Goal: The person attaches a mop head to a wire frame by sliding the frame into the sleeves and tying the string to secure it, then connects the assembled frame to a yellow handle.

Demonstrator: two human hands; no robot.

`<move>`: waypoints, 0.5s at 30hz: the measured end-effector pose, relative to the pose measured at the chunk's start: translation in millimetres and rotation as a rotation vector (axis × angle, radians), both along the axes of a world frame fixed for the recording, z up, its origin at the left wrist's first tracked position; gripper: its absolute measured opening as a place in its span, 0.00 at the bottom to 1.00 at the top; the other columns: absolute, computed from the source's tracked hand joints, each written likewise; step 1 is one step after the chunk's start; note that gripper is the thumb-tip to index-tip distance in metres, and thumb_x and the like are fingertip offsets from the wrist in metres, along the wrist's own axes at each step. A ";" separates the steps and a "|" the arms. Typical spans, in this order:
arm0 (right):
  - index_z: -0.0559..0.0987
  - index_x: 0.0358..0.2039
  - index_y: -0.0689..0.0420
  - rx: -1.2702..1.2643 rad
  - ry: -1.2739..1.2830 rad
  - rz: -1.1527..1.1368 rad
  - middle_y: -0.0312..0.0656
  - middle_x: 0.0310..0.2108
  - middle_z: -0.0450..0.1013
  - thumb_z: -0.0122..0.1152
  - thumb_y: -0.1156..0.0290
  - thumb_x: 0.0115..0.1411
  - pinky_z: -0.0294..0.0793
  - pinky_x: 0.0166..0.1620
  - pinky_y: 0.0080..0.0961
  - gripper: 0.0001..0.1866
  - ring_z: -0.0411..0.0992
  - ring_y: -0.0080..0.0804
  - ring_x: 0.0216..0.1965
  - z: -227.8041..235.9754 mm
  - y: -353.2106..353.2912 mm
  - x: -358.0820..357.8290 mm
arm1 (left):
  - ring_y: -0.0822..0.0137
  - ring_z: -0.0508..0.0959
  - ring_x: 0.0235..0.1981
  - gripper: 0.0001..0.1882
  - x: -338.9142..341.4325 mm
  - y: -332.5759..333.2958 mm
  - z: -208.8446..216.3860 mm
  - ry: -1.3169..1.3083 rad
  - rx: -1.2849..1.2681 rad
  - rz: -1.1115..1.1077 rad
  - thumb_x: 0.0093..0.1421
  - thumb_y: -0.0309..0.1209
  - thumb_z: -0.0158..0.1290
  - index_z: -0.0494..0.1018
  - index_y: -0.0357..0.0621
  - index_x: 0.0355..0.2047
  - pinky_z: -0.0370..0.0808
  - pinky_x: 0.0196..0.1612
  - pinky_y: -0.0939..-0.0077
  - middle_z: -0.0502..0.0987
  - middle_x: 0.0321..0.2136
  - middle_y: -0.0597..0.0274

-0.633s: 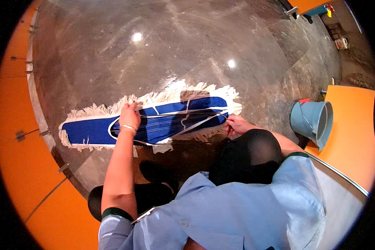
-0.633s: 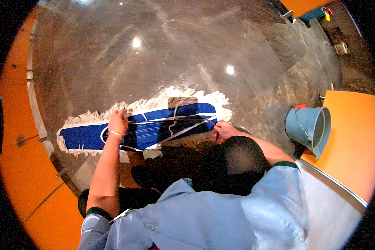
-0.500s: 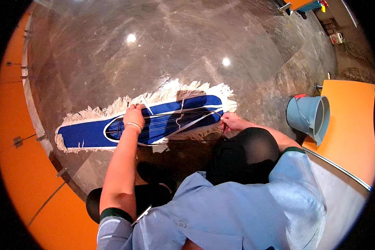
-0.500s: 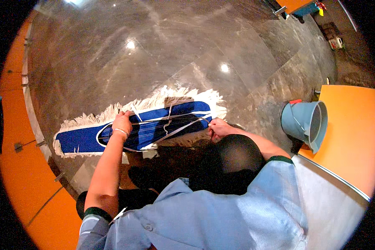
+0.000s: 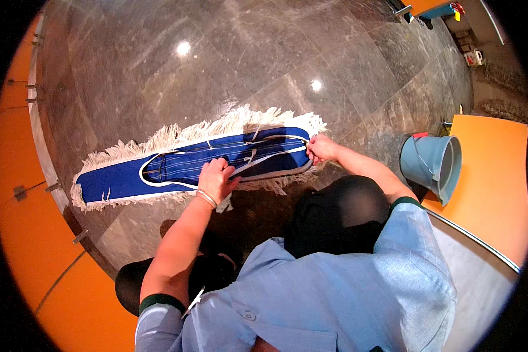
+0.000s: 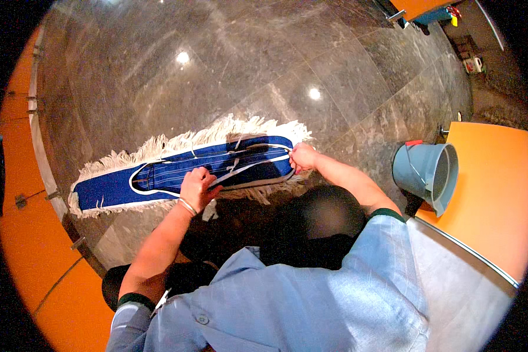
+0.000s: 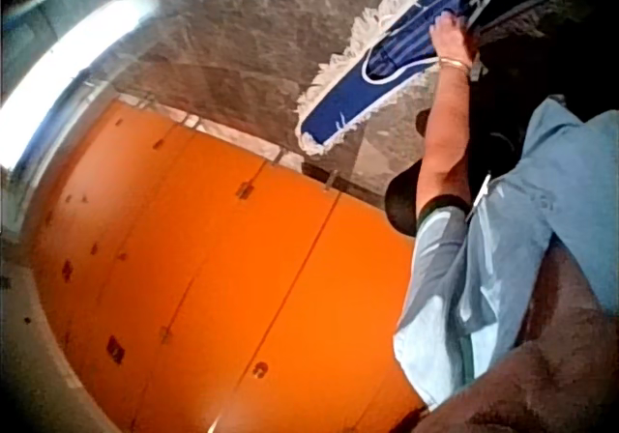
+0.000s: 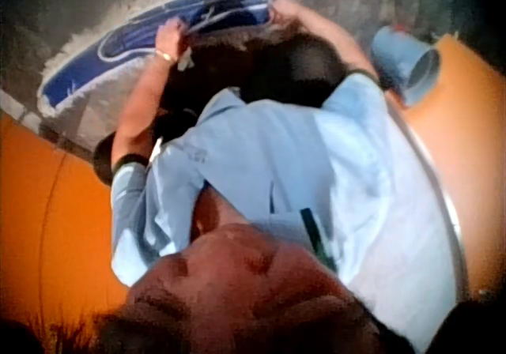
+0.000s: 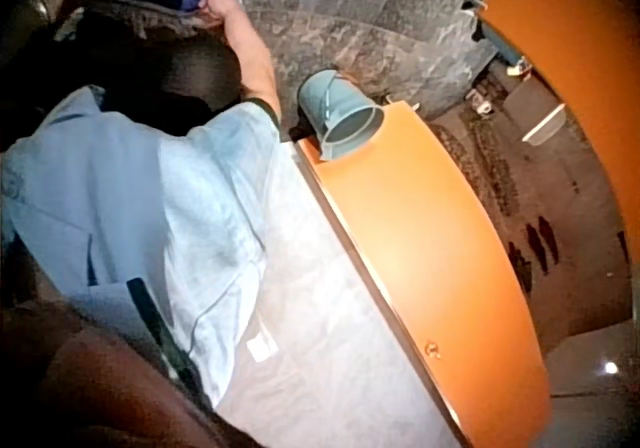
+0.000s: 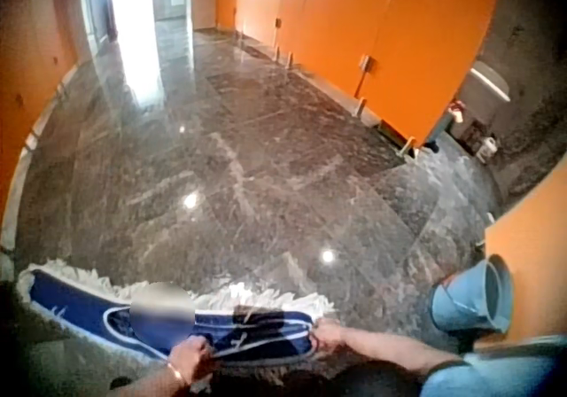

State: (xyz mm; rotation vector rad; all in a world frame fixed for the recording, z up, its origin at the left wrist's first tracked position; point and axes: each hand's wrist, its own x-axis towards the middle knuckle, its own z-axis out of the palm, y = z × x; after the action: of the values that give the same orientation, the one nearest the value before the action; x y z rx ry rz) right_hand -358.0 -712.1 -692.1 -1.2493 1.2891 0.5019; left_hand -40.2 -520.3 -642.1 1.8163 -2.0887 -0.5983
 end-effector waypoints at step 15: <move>0.74 0.29 0.60 -0.054 -0.078 -0.204 0.38 0.19 0.73 0.43 0.65 0.65 0.69 0.19 0.23 0.14 0.69 0.25 0.14 -3.5 12.7 -8.5 | 0.54 0.75 0.32 0.04 -16.8 26.0 -21.5 -0.187 0.256 -0.095 0.51 0.29 0.50 0.70 0.49 0.30 0.73 0.32 0.60 0.73 0.31 0.56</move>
State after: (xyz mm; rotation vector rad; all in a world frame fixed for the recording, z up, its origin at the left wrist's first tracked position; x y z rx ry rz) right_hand -366.5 -699.4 -695.5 -1.1546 1.3535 0.2713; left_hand -57.0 -494.2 -663.6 1.9852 -2.3233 -0.7795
